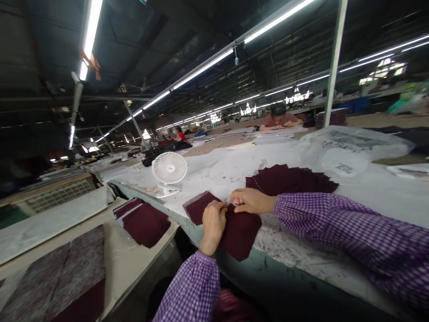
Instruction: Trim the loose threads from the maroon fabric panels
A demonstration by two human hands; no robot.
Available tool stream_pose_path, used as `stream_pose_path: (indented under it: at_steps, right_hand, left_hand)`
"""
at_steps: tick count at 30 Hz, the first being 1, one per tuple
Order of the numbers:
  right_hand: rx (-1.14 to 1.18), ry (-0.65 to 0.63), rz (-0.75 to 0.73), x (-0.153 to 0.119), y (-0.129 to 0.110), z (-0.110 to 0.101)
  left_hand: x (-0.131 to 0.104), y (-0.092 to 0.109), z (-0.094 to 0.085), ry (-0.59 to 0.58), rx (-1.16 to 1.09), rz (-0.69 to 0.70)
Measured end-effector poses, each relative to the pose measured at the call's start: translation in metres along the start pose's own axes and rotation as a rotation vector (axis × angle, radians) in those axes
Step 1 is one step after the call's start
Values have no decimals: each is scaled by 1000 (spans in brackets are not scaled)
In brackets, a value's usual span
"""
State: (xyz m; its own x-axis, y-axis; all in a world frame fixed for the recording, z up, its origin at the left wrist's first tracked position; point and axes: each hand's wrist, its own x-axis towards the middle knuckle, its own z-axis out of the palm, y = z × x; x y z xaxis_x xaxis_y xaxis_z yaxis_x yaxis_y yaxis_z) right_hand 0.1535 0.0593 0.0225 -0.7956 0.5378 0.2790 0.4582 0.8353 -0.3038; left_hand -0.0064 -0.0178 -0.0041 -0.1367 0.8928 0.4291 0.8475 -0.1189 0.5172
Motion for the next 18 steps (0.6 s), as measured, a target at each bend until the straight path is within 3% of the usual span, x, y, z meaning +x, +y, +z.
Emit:
stream_pose_path:
  at_steps: [2, 6, 11, 18]
  right_hand:
    - [2, 29, -69, -2, 4, 3]
    - [7, 106, -38, -6, 6, 10]
    - [-132, 116, -149, -11, 5, 14]
    - [-208, 147, -142, -14, 4, 16]
  left_hand:
    - [0, -2, -1, 2, -41, 24]
    - [2, -3, -3, 13, -93, -53]
    - [5, -2, -2, -13, -11, -96]
    - [1, 7, -7, -12, 175, -165]
